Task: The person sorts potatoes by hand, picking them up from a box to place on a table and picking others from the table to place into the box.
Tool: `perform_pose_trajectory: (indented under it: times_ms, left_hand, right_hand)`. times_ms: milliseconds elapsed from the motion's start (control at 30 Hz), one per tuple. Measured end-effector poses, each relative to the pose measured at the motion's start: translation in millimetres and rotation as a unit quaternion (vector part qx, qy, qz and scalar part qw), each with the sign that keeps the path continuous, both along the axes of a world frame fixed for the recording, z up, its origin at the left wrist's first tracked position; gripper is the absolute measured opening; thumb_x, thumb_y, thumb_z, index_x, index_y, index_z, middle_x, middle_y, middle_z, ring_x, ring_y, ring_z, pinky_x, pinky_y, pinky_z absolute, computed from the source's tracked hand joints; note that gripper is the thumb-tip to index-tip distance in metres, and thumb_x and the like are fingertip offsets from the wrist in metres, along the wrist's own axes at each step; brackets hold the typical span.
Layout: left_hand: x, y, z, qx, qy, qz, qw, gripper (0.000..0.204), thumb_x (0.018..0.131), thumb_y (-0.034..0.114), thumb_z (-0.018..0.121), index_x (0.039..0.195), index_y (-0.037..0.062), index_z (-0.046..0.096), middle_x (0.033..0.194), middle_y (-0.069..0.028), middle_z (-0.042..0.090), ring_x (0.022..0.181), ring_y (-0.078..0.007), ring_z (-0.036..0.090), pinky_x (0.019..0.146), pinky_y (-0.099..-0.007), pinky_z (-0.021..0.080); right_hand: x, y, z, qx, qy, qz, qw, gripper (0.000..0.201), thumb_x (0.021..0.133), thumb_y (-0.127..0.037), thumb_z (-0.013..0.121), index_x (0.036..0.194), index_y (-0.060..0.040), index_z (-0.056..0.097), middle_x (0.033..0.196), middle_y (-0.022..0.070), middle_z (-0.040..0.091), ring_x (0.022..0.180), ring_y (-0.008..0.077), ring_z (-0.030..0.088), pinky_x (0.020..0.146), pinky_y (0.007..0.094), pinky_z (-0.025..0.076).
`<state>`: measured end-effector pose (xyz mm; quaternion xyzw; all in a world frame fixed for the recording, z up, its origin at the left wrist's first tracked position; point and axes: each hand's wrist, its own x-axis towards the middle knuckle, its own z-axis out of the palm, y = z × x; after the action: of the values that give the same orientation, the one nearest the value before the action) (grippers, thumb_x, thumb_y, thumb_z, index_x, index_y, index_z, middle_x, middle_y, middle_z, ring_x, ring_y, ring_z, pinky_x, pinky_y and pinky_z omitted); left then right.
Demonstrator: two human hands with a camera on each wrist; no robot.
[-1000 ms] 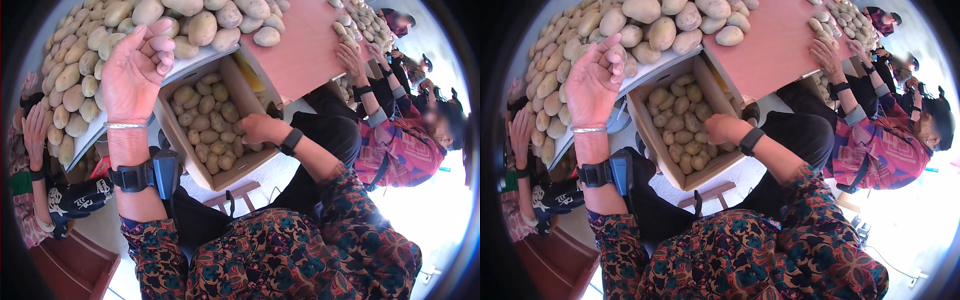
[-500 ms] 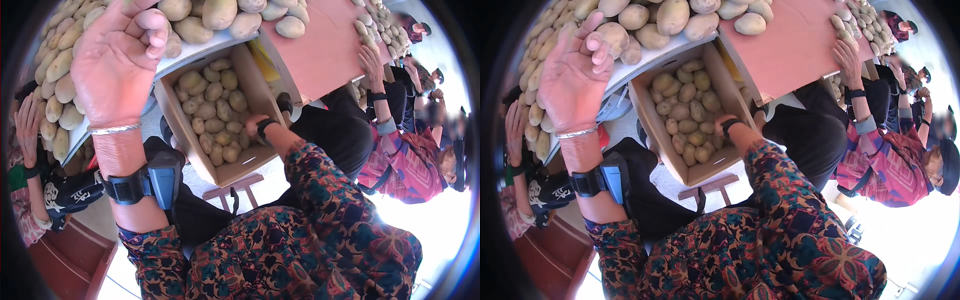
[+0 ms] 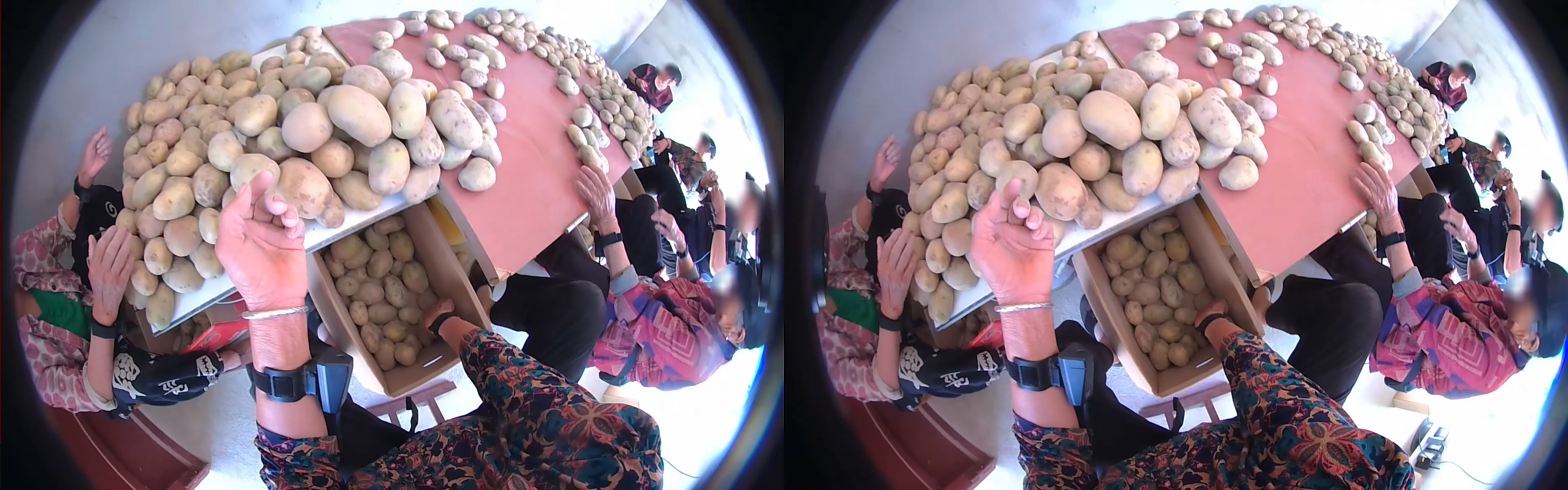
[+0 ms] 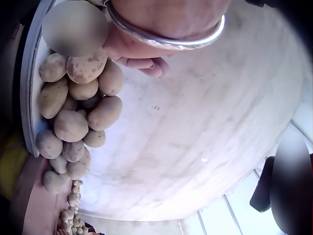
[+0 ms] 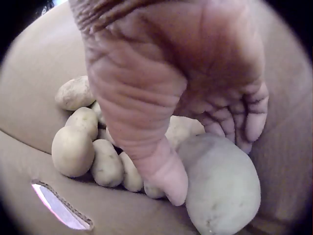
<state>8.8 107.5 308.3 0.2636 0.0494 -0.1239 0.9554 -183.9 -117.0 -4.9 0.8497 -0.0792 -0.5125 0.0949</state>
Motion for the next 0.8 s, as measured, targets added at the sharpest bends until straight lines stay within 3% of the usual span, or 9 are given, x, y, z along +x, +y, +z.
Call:
perform_pose_trajectory:
  times_ms: [67, 167, 267, 333, 467, 533, 600, 667, 800]
  left_hand:
    - [-1, 1, 5, 0.027, 0.028, 0.038, 0.999, 0.031, 0.095, 0.025, 0.051, 0.109, 0.0003, 0.063, 0.073, -0.0011, 0.056, 0.064, -0.0147, 0.05, 0.057, -0.0273, 0.038]
    - [2, 4, -3, 0.025, 0.079, 0.101, 0.991, 0.022, 0.089, 0.022, 0.06, 0.101, 0.004, 0.064, 0.074, 0.0004, 0.057, 0.063, -0.013, 0.051, 0.054, -0.0257, 0.039]
    - [3, 5, -11, 0.017, 0.063, 0.101, 0.993, 0.025, 0.086, 0.024, 0.063, 0.102, 0.0042, 0.063, 0.074, -0.0007, 0.058, 0.062, -0.0127, 0.052, 0.054, -0.0238, 0.04]
    - [2, 4, -9, 0.019, 0.066, 0.101, 0.992, 0.026, 0.086, 0.024, 0.063, 0.102, 0.0042, 0.063, 0.074, -0.0005, 0.058, 0.063, -0.0127, 0.052, 0.054, -0.0236, 0.039]
    - [0, 2, -12, 0.018, 0.062, 0.121, 0.991, 0.024, 0.087, 0.024, 0.062, 0.102, 0.0051, 0.063, 0.074, -0.0004, 0.059, 0.063, -0.0126, 0.053, 0.055, -0.0232, 0.039]
    - [0, 3, -17, 0.027, 0.061, 0.148, 0.987, 0.024, 0.087, 0.024, 0.062, 0.102, 0.0056, 0.063, 0.074, -0.0005, 0.06, 0.064, -0.0125, 0.053, 0.055, -0.023, 0.039]
    - [2, 1, -21, 0.037, 0.065, 0.179, 0.981, 0.022, 0.087, 0.024, 0.061, 0.101, 0.0064, 0.063, 0.075, -0.0006, 0.061, 0.065, -0.0123, 0.054, 0.056, -0.0227, 0.039]
    - [1, -2, -21, 0.047, 0.07, 0.192, 0.978, 0.024, 0.088, 0.025, 0.061, 0.103, 0.0065, 0.063, 0.077, -0.0006, 0.062, 0.066, -0.0124, 0.055, 0.059, -0.0231, 0.041]
    - [0, -4, -21, 0.059, 0.097, 0.206, 0.972, 0.024, 0.087, 0.021, 0.062, 0.107, 0.0077, 0.062, 0.085, 0.0007, 0.066, 0.072, -0.0122, 0.059, 0.062, -0.0224, 0.044]
  right_hand:
    - [8, 0, 20, 0.002, 0.016, -0.004, 1.0, 0.035, 0.074, -0.027, 0.071, 0.108, -0.0162, 0.074, 0.116, 0.0026, 0.07, 0.109, 0.0197, 0.066, 0.08, 0.0398, 0.053]
    - [16, -4, 35, 0.057, 0.073, 0.018, 0.996, 0.038, 0.067, -0.023, 0.072, 0.103, -0.0119, 0.075, 0.112, 0.0076, 0.071, 0.104, 0.0214, 0.068, 0.077, 0.0415, 0.055]
    - [27, -11, 33, 0.151, 0.045, -0.063, 0.985, 0.05, 0.058, -0.019, 0.075, 0.105, -0.0025, 0.072, 0.108, 0.0151, 0.07, 0.097, 0.0272, 0.069, 0.072, 0.0447, 0.054]
    - [48, 1, 96, 0.273, 0.007, -0.106, 0.956, 0.045, 0.062, -0.02, 0.07, 0.1, 0.0038, 0.07, 0.1, 0.0228, 0.07, 0.094, 0.0305, 0.069, 0.075, 0.0412, 0.054]
    - [67, 17, 157, 0.361, -0.048, -0.167, 0.916, 0.051, 0.065, -0.023, 0.068, 0.107, 0.0067, 0.066, 0.102, 0.0238, 0.068, 0.097, 0.031, 0.067, 0.082, 0.0376, 0.051]
    - [70, 17, 193, 0.517, -0.141, -0.239, 0.81, 0.063, 0.067, -0.025, 0.068, 0.12, 0.007, 0.058, 0.11, 0.0223, 0.065, 0.104, 0.0285, 0.062, 0.09, 0.0342, 0.048]
    - [83, 16, 233, 0.57, -0.14, -0.257, 0.768, 0.07, 0.069, -0.024, 0.068, 0.129, 0.0061, 0.049, 0.119, 0.0197, 0.061, 0.112, 0.0258, 0.057, 0.097, 0.0321, 0.043]
    - [94, 15, 263, 0.643, -0.169, -0.288, 0.689, 0.068, 0.071, -0.022, 0.067, 0.13, 0.0045, 0.048, 0.12, 0.0177, 0.06, 0.114, 0.0237, 0.055, 0.099, 0.033, 0.042]
    - [125, 18, 330, 0.663, -0.284, -0.231, 0.653, 0.07, 0.073, -0.019, 0.066, 0.139, -0.0052, 0.046, 0.124, 0.0115, 0.056, 0.114, 0.0206, 0.053, 0.101, 0.0345, 0.042]
